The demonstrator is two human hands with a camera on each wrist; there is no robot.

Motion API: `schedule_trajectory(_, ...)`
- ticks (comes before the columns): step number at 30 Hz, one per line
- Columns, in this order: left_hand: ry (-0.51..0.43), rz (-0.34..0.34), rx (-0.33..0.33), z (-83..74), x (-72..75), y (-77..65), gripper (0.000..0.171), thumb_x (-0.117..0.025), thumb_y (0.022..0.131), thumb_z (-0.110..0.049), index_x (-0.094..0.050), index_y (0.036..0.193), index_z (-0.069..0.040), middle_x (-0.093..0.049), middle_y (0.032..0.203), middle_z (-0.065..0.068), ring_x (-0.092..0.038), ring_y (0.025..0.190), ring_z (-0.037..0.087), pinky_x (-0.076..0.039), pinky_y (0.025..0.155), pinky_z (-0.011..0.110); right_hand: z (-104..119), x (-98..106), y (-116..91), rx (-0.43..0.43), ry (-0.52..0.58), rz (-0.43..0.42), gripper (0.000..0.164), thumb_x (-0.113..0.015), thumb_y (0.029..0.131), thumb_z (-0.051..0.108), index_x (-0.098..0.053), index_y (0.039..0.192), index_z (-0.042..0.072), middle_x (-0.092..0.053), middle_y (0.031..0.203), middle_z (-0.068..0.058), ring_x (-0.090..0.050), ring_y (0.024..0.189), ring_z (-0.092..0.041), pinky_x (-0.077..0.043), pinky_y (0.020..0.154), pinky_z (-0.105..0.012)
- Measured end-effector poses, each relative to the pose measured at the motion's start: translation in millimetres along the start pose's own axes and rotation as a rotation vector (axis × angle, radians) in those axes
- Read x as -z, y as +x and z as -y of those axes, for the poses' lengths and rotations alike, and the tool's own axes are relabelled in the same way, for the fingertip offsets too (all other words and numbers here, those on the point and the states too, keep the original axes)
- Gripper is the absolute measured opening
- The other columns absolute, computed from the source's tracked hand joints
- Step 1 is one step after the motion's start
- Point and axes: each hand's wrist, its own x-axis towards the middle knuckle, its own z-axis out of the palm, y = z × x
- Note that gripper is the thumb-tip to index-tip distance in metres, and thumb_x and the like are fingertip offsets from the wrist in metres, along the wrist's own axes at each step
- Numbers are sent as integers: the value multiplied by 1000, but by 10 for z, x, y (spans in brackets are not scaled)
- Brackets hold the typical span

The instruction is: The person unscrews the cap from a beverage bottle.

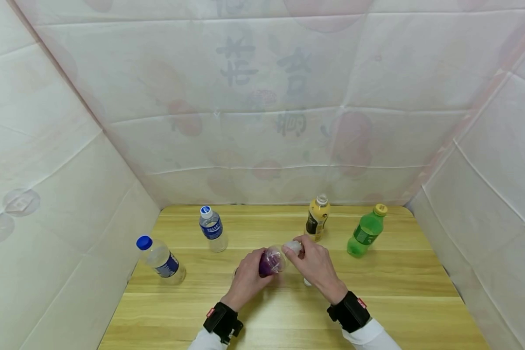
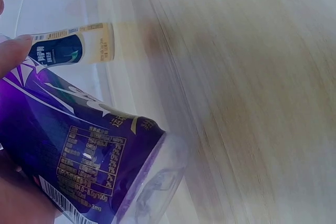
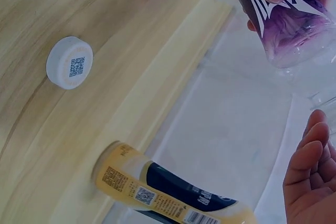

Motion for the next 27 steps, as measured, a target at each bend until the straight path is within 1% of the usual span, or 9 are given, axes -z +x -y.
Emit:
schedule_trajectory(3, -12, 3, 10, -11, 2, -3, 73, -95, 73, -14, -56, 132, 3, -67, 119, 20, -66, 106, 34, -56, 90, 52, 0, -5, 3, 23, 2, -5, 37, -77, 93, 41, -68, 107, 7, -57, 73, 10, -51, 59, -2, -45, 51, -21)
schedule_trajectory(7, -38, 14, 10, -26, 8, -1, 72, -94, 75, -16, -55, 134, 1, -67, 121, 19, -66, 109, 34, -56, 92, 53, 1, -6, 11, 49, 12, -18, 33, -77, 94, 38, -66, 103, 8, -57, 73, 9, -51, 58, -1, -45, 50, -20)
schedule_trajectory(13, -129, 38, 23, -61, 33, 31, 71, -93, 77, -16, -56, 136, 1, -66, 124, 19, -65, 113, 34, -54, 96, 53, 5, 19, 22, 77, 57, -7, 28, -74, 96, 34, -63, 101, 9, -55, 78, 6, -50, 62, -2, -46, 51, -21)
schedule_trajectory(17, -182, 64, 56, -85, 46, 62, 70, -92, 78, -17, -56, 136, 1, -66, 126, 19, -64, 115, 33, -53, 99, 53, 3, 49, 29, 84, 85, 4, 28, -73, 97, 34, -63, 102, 8, -54, 81, 6, -49, 65, -3, -45, 53, -21)
schedule_trajectory(21, -205, 88, 84, -108, 56, 83, 70, -91, 79, -19, -57, 137, 1, -66, 127, 18, -64, 115, 33, -53, 99, 53, -9, 80, 38, 112, 88, 6, 28, -72, 98, 35, -63, 103, 9, -53, 81, 7, -49, 67, -3, -45, 54, -21)
schedule_trajectory(27, -234, 104, 109, -132, 73, 84, 71, -91, 79, -21, -57, 137, 0, -66, 127, 17, -64, 114, 32, -54, 98, 53, -35, 105, 44, 155, 95, 21, 25, -72, 99, 33, -61, 103, 11, -53, 82, 8, -49, 69, -3, -45, 55, -21)
